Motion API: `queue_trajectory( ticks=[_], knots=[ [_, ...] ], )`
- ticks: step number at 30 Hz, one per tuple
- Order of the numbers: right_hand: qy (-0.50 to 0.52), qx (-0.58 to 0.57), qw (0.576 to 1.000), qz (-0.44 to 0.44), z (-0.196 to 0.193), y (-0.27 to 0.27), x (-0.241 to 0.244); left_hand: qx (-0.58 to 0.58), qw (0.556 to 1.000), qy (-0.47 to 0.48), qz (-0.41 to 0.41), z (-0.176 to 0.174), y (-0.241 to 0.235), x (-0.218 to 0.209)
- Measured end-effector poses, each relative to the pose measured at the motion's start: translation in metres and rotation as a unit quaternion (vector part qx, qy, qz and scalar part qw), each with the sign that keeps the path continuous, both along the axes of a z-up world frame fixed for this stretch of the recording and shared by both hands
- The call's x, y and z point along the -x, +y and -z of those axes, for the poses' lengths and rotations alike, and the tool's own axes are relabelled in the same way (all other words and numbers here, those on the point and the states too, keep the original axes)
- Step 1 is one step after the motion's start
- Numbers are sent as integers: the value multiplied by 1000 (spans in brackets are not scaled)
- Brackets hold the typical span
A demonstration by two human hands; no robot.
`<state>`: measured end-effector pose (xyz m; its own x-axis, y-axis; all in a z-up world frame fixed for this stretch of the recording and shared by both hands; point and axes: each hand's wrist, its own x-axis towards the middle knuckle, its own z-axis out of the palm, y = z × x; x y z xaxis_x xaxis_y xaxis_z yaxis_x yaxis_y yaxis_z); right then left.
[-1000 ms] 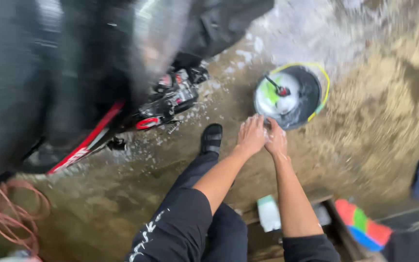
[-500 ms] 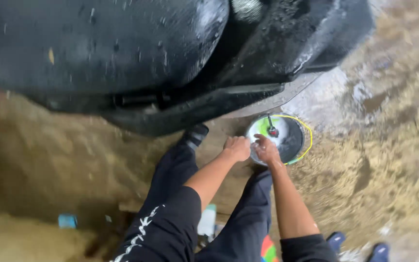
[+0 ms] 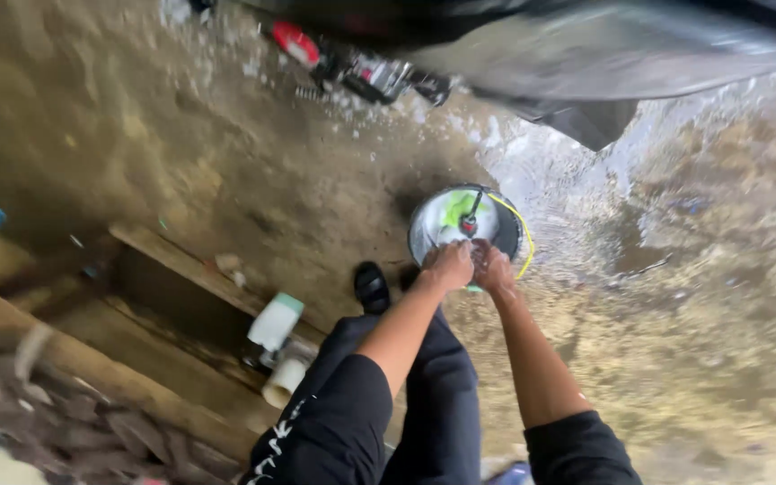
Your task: The person scrubs the rear wheel, brake disc, and suspension of a motorcycle using a brush and soapy water from a bucket. They dip the brush into the bucket to reload soap and continue cleaning the mechanical components.
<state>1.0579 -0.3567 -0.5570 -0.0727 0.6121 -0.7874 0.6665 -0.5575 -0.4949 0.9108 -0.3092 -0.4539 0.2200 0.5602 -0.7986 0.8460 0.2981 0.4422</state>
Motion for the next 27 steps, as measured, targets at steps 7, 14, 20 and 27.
queue_trajectory(
  ticks=[7,14,20,27],
  knots=[
    [-46,-57,990,-120,-118,64,51,-54,998,39,-23,-47,5,29],
    [-56,-174,974,-136,-100,94,45,-232,966,96,-54,-52,32,54],
    [-39,-487,827,-279,-59,176,49,-458,863,160,-142,29,92,61],
    [-154,-530,732,-399,-20,218,61,-527,828,56,-183,145,97,54]
  ],
)
